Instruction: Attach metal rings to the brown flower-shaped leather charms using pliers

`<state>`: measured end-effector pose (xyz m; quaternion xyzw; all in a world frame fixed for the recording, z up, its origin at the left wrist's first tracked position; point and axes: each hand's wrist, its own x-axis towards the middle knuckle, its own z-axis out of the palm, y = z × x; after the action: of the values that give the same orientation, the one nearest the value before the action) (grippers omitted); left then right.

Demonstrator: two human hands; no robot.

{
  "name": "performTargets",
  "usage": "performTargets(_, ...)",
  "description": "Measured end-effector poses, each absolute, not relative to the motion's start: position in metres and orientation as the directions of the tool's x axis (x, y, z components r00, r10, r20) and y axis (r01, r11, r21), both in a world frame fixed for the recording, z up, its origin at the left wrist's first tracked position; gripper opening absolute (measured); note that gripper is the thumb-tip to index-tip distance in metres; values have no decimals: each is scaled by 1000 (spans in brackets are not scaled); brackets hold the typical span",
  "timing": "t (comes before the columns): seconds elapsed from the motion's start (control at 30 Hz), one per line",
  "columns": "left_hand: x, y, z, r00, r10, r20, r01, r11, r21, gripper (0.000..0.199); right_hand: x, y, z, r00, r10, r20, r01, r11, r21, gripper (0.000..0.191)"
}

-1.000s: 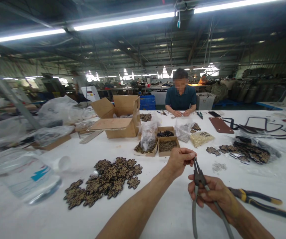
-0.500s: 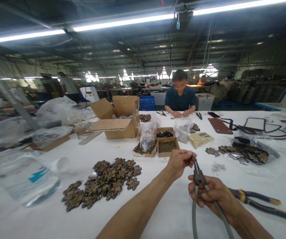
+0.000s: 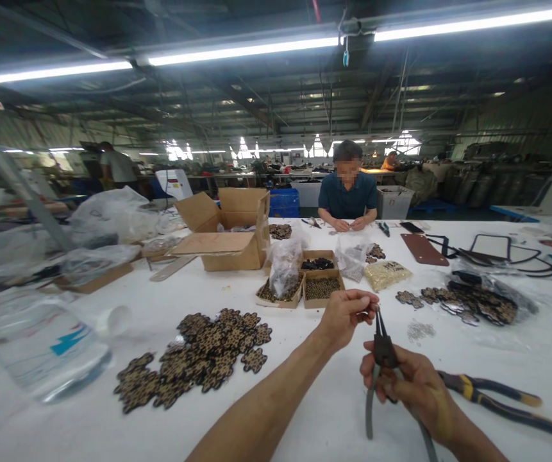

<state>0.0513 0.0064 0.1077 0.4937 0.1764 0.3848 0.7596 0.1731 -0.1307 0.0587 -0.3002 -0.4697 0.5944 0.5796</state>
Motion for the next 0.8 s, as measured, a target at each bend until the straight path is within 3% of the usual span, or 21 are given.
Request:
performTargets(0.17, 49, 5, 115, 639, 757, 138, -421, 194, 886, 29, 174, -129, 52, -112, 966, 232, -286, 192, -939, 48)
performTargets(0.4, 46, -2, 126, 612, 764, 205, -408, 83, 909, 33, 175, -128, 49, -86, 960, 265, -274, 233, -933, 47)
performTargets(0.6, 39, -2, 138, 584, 736, 341, -330, -169, 929, 36, 174, -124, 51, -84, 957, 277, -271, 245, -931, 45)
performTargets(0.8, 44, 6, 153, 640, 649, 413, -154, -418, 895, 22, 177, -115, 66, -64, 949, 308, -346, 269, -899, 47)
